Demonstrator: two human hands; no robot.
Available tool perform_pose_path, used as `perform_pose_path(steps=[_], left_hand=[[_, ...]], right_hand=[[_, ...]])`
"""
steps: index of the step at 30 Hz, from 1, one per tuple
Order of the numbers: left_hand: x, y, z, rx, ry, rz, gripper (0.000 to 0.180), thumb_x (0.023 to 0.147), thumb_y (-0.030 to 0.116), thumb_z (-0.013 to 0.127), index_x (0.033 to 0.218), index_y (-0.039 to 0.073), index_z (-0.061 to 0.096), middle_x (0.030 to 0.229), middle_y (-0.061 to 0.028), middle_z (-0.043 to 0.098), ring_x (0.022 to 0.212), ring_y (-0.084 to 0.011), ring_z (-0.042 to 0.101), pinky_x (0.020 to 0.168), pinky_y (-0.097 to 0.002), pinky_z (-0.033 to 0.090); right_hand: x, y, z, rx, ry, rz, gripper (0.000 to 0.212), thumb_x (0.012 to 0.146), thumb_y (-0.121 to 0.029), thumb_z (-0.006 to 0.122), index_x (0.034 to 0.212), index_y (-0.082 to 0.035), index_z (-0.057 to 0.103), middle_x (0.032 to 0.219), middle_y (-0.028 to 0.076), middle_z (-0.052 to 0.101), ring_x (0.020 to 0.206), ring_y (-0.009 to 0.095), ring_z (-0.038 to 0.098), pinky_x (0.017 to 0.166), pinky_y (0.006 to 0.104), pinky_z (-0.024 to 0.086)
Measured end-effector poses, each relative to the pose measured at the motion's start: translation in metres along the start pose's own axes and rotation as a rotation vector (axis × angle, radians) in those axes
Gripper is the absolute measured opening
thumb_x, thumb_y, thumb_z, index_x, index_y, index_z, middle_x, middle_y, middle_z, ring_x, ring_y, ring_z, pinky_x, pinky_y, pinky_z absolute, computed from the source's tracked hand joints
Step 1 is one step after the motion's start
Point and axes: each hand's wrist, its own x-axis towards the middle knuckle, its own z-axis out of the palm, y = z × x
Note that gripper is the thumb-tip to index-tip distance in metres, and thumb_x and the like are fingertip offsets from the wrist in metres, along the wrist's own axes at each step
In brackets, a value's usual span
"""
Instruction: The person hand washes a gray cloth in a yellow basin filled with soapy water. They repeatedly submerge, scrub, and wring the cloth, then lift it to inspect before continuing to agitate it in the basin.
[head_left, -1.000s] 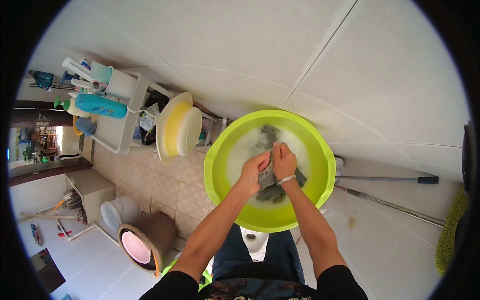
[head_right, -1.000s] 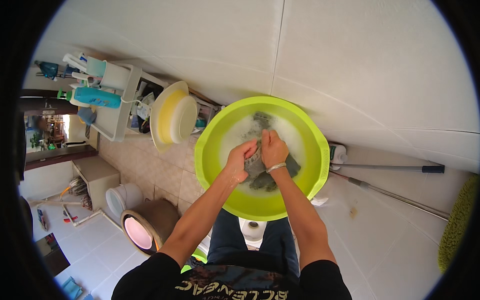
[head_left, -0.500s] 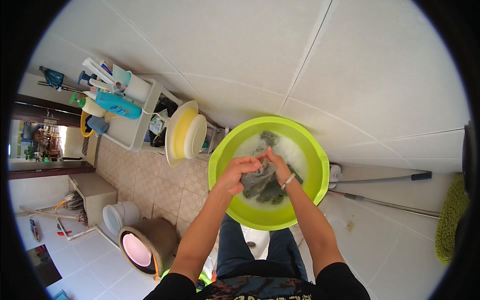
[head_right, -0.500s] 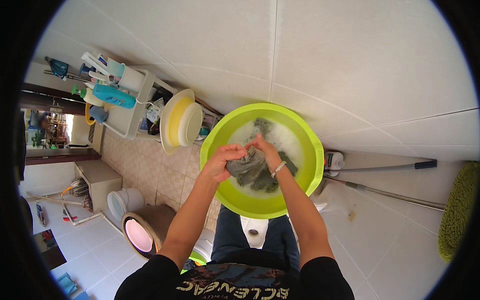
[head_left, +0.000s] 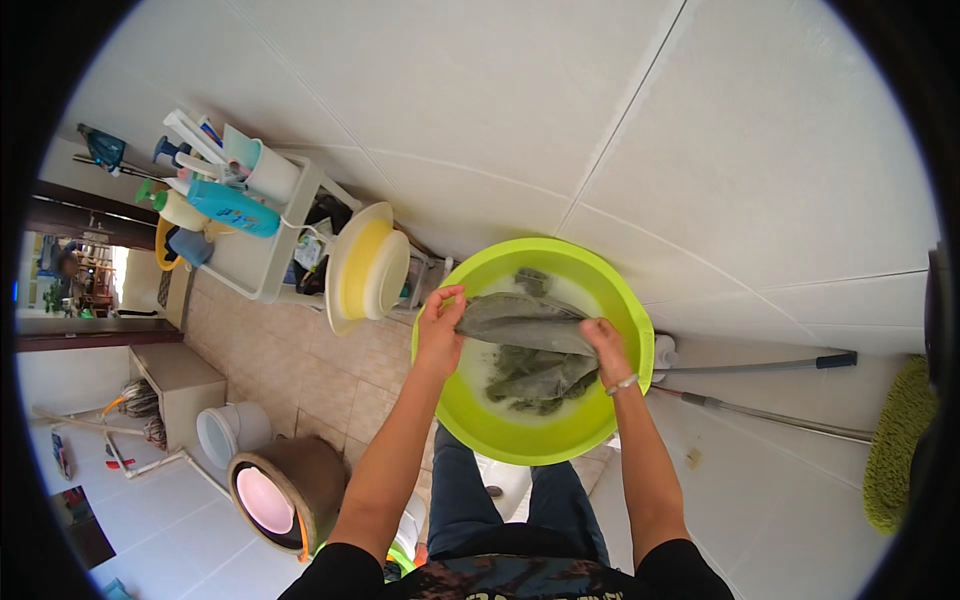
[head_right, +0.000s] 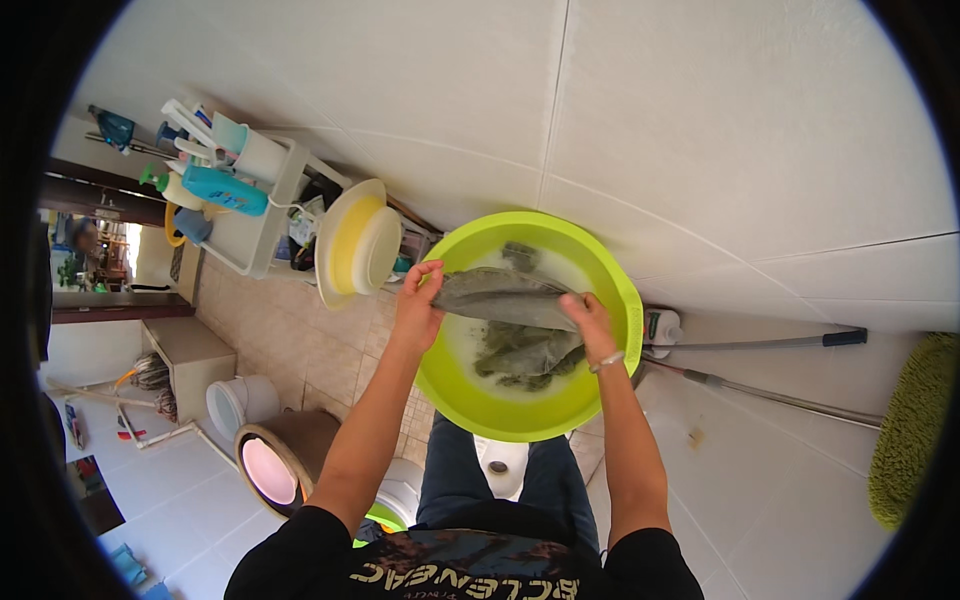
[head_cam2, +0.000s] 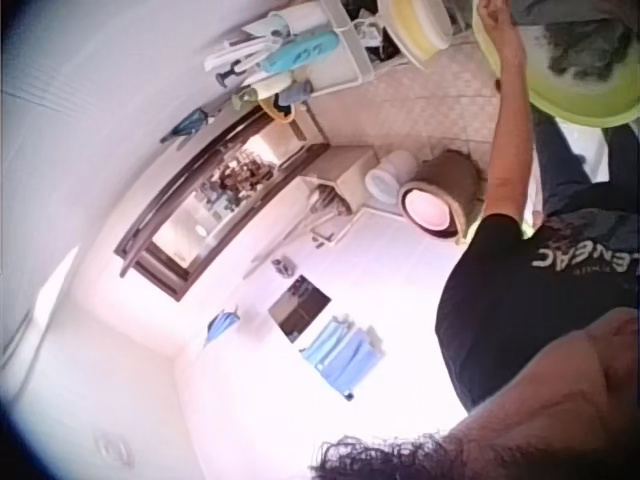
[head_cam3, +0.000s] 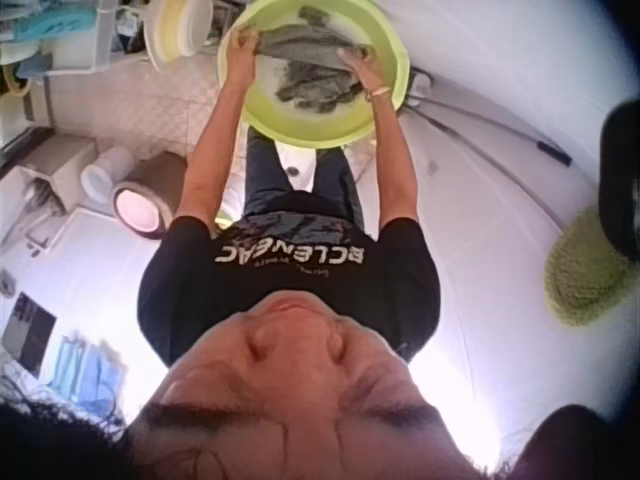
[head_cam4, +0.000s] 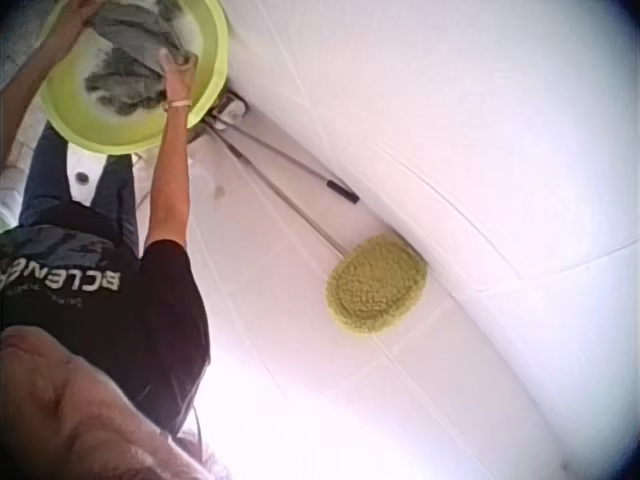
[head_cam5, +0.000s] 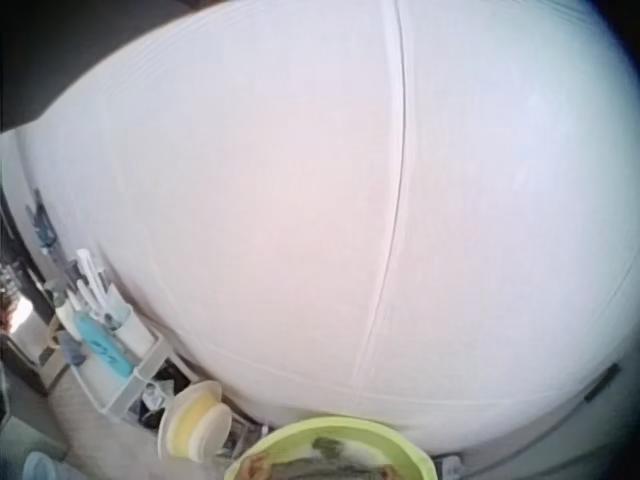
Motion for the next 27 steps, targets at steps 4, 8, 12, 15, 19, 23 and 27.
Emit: perform_pose_path(steps=[4,8,12,15,19,23,27], left_hand=[[0.007,-0.085,-0.033,0.852,-0.040,0.335,0.038,0.097,0.020,0.057,0.135,0.019,0.051,0.121,-0.0092,0.058,0.109,-0.0237,0.056,0.093,-0.0358,0.046],[-0.004,-0.124,-0.012,1.562,0.005,0.150,0.047,0.094,0.021,0.058,0.141,0.022,0.049,0.132,-0.0146,0.053,0.118,-0.0340,0.051,0.098,-0.0454,0.043],[0.003,-0.116,0.018,1.794,-0.099,-0.046,0.042,0.090,0.021,0.060,0.132,0.018,0.057,0.128,-0.0134,0.056,0.116,-0.0353,0.053,0.100,-0.0487,0.041],[0.033,-0.129,0.005,1.732,-0.221,-0.070,0.034,0.089,0.020,0.060,0.123,0.014,0.063,0.124,-0.0121,0.058,0.112,-0.0325,0.056,0.094,-0.0457,0.045],[0.063,-0.128,-0.009,0.701,-0.055,-0.276,0.023,0.089,0.024,0.062,0.109,0.012,0.061,0.106,-0.0051,0.059,0.092,-0.0196,0.059,0.070,-0.0382,0.048],[0.038,-0.137,0.012,-0.336,-0.031,-0.366,0.033,0.087,0.023,0.069,0.110,0.011,0.049,0.096,-0.0014,0.049,0.093,-0.0144,0.056,0.072,-0.0322,0.049],[0.025,-0.133,0.014,-0.314,0.027,-0.222,0.036,0.084,0.011,0.065,0.116,0.008,0.048,0.104,-0.0074,0.057,0.088,-0.0175,0.059,0.074,-0.0302,0.051]], right_hand=[[-0.004,-0.015,0.036,-0.366,0.004,-0.175,0.087,0.077,-0.041,0.079,0.145,-0.013,0.033,0.145,0.018,0.039,0.106,0.030,0.061,0.095,0.0441,0.045],[-0.007,-0.017,0.069,-0.968,-0.044,-0.059,0.073,0.082,-0.033,0.073,0.145,-0.027,0.037,0.135,0.019,0.046,0.097,0.037,0.064,0.093,0.0489,0.045],[0.006,0.019,0.083,-1.421,0.007,-0.214,0.051,0.090,-0.017,0.059,0.139,-0.024,0.049,0.132,0.012,0.049,0.086,0.029,0.066,0.095,0.0511,0.038],[0.027,0.028,0.095,-1.550,0.027,-0.362,0.046,0.089,-0.012,0.059,0.132,-0.025,0.055,0.127,0.012,0.050,0.079,0.032,0.065,0.085,0.0503,0.041],[0.012,0.010,0.107,-1.031,0.168,-0.513,0.038,0.082,-0.007,0.060,0.117,-0.020,0.062,0.111,0.012,0.056,0.078,0.035,0.063,0.075,0.0485,0.046],[-0.063,-0.014,0.137,-0.594,0.065,-0.639,0.025,0.076,-0.011,0.066,0.100,-0.018,0.066,0.088,0.011,0.057,0.071,0.036,0.059,0.061,0.0449,0.046],[-0.101,-0.051,0.143,-0.581,-0.063,-0.780,0.016,0.073,-0.020,0.070,0.088,-0.017,0.065,0.082,0.009,0.056,0.061,0.034,0.055,0.057,0.0431,0.046]])
